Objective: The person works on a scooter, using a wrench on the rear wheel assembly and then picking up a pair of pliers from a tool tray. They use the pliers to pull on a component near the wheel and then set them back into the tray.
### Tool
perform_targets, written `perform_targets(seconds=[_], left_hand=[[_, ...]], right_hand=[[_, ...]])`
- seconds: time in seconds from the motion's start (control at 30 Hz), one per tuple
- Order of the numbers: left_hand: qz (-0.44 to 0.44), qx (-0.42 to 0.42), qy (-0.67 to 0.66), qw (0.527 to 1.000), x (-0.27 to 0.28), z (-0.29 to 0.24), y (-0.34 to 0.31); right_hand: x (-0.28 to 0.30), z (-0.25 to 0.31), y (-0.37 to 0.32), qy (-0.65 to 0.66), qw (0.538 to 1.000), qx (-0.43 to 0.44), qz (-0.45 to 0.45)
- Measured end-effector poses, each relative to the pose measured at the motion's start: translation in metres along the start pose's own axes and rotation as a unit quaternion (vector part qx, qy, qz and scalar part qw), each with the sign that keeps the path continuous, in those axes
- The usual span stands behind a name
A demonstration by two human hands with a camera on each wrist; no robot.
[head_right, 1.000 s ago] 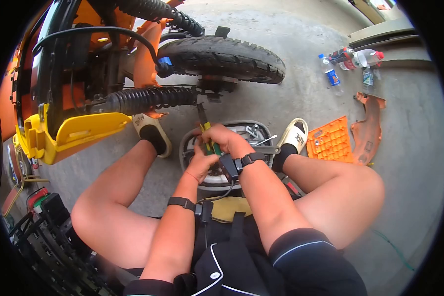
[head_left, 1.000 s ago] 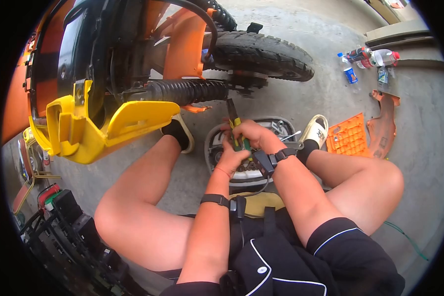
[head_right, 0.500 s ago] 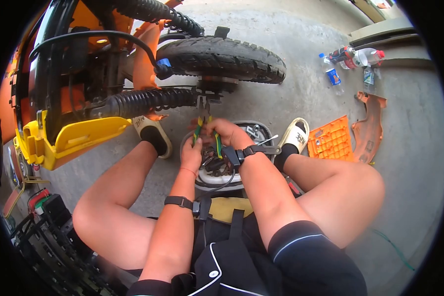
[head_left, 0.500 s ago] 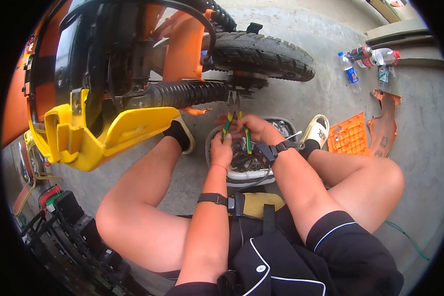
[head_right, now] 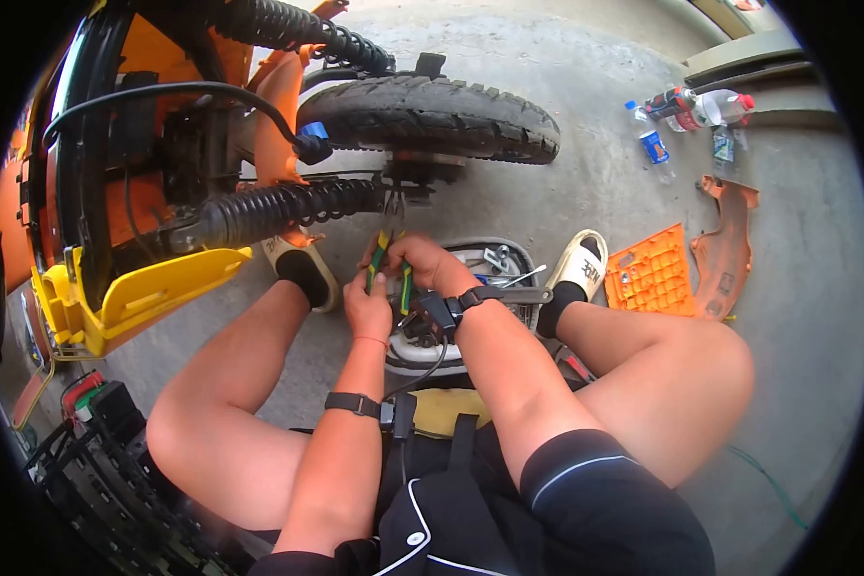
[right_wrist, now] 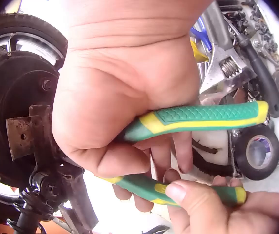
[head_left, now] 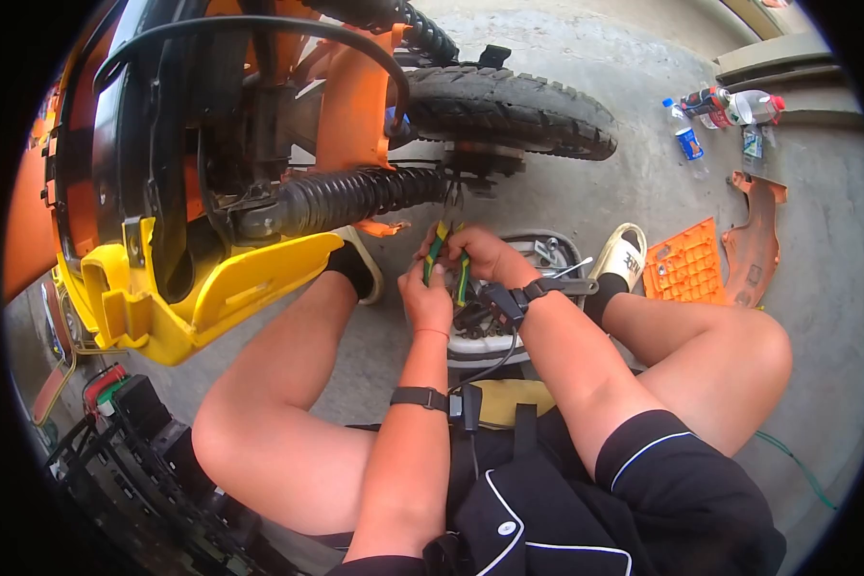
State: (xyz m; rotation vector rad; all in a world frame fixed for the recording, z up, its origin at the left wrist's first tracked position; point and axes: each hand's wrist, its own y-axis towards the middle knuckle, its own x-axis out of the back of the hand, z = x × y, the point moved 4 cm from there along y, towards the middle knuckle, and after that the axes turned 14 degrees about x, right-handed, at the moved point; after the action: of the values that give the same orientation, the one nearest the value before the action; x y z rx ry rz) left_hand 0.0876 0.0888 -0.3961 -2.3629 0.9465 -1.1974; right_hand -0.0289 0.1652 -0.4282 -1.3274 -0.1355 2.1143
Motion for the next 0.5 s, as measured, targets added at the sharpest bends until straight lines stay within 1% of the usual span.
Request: perform_targets(seconds=[0.07, 0.13, 0.17, 0.23, 0.27, 0.3, 0.37, 0.4, 0.43, 0.5], left_hand=[[0.002, 0.008, -0.009, 1.0, 0.002, -0.004, -0.002], [0.013, 0.001, 0.009, 1.0, 0.003, -0.007, -0.004], [0.013, 0.002, 0.012, 1.0, 0.003, -0.008, -0.006], [0.049, 0.011, -0.009, 0.999, -0.002, -0.009, -0.007], [0.037, -0.017, 0.004, 0.999, -0.007, -0.007, -0.005], [0.038, -0.018, 0.003, 0.999, -0.011, -0.004, -0.006], [0.002, -0.049, 0.091, 0.995, -0.014, -0.011, -0.019], [0.016, -0.027, 0.116, 0.993, -0.017, -0.013, -0.024], [0.017, -0.028, 0.114, 0.993, -0.019, -0.02, -0.031], [-0.035, 0.009, 0.175, 0.984, -0.021, -0.028, -0.044]], right_hand=[[-0.002, 0.001, -0.001, -0.002, 1.0, -0.006, -0.002], [-0.002, 0.0, -0.002, 0.06, 0.998, -0.004, -0.03], [0.003, -0.004, -0.001, 0.062, 0.998, -0.004, -0.031], [0.008, -0.008, 0.002, 0.101, 0.994, -0.018, -0.033], [0.009, -0.008, 0.002, 0.101, 0.994, -0.017, -0.033], [0.011, -0.007, 0.003, 0.088, 0.995, -0.017, -0.04], [0.013, -0.009, 0.001, 0.076, 0.996, -0.018, -0.052], [0.014, -0.01, 0.003, 0.049, 0.996, -0.016, -0.075], [0.015, -0.009, 0.005, 0.021, 0.995, -0.015, -0.095], [0.008, -0.005, 0.004, 0.023, 0.995, -0.013, -0.101]])
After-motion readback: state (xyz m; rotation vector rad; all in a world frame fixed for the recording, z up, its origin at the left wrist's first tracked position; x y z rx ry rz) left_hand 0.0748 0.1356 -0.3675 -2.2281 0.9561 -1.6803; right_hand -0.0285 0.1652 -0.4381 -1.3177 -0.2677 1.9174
